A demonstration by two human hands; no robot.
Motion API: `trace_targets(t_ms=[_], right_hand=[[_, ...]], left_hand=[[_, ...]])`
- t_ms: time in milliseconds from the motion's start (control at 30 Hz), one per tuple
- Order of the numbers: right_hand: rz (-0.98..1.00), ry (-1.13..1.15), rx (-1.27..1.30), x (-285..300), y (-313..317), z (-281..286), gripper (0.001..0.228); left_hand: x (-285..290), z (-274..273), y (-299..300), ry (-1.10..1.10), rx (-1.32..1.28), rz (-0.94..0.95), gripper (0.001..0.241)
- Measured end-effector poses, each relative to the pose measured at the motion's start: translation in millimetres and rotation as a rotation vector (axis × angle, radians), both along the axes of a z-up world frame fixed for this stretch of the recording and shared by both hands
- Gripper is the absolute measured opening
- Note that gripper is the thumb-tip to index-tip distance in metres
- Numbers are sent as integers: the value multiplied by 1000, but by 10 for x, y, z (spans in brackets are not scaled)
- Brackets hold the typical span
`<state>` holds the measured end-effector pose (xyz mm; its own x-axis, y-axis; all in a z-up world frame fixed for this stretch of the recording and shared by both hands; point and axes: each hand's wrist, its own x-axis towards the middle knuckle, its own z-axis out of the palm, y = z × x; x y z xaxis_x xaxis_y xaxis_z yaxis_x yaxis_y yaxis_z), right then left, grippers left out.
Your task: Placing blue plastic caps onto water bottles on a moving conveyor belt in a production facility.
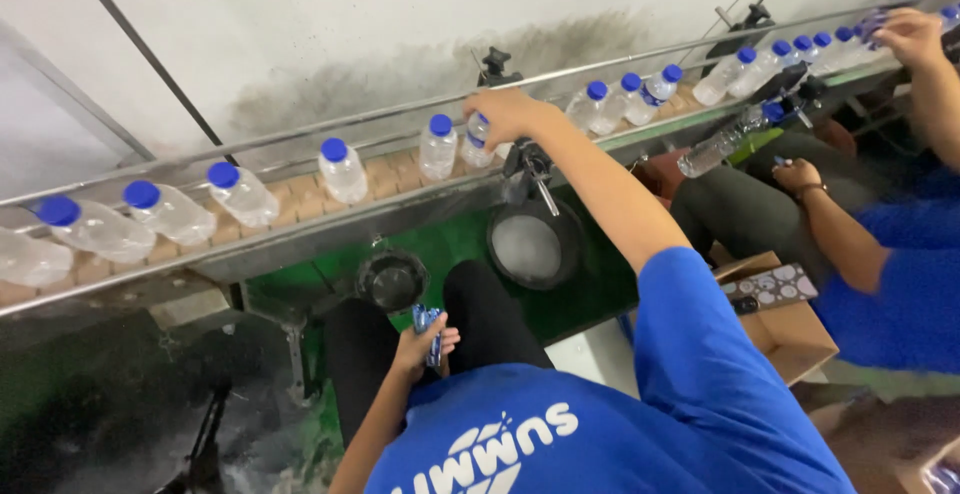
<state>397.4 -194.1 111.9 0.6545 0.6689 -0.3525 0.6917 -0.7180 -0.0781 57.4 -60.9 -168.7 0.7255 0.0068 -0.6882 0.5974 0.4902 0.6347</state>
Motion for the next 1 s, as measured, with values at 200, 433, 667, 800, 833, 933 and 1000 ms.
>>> trace_targets(t_ms=[200, 433, 667, 800, 833, 933, 1000], right_hand=[[20, -604, 325, -870, -188, 4, 68], [143, 56, 573, -2260, -290, -1707, 27], [47, 158, 310, -2316, -387, -2573, 64], [35, 342, 277, -2204, -317, -2664, 36], [-15, 400, 379, -2189, -308, -2726, 27], [-312, 684, 614, -2224, -252, -2743, 20], [-569, 904, 738, -2313, -225, -2736, 22]], left_hand=[[-3, -179, 26, -53, -121, 98, 37], [-8, -296, 28, -101, -98, 73, 26], [-34, 107, 32, -33, -25, 51, 33], [-24, -43, 22, -11, -69, 96, 39], [-22, -52, 30, -6, -95, 83, 41], [-10, -27, 35, -14, -101, 110, 47], [-14, -165, 34, -29, -82, 145, 53]])
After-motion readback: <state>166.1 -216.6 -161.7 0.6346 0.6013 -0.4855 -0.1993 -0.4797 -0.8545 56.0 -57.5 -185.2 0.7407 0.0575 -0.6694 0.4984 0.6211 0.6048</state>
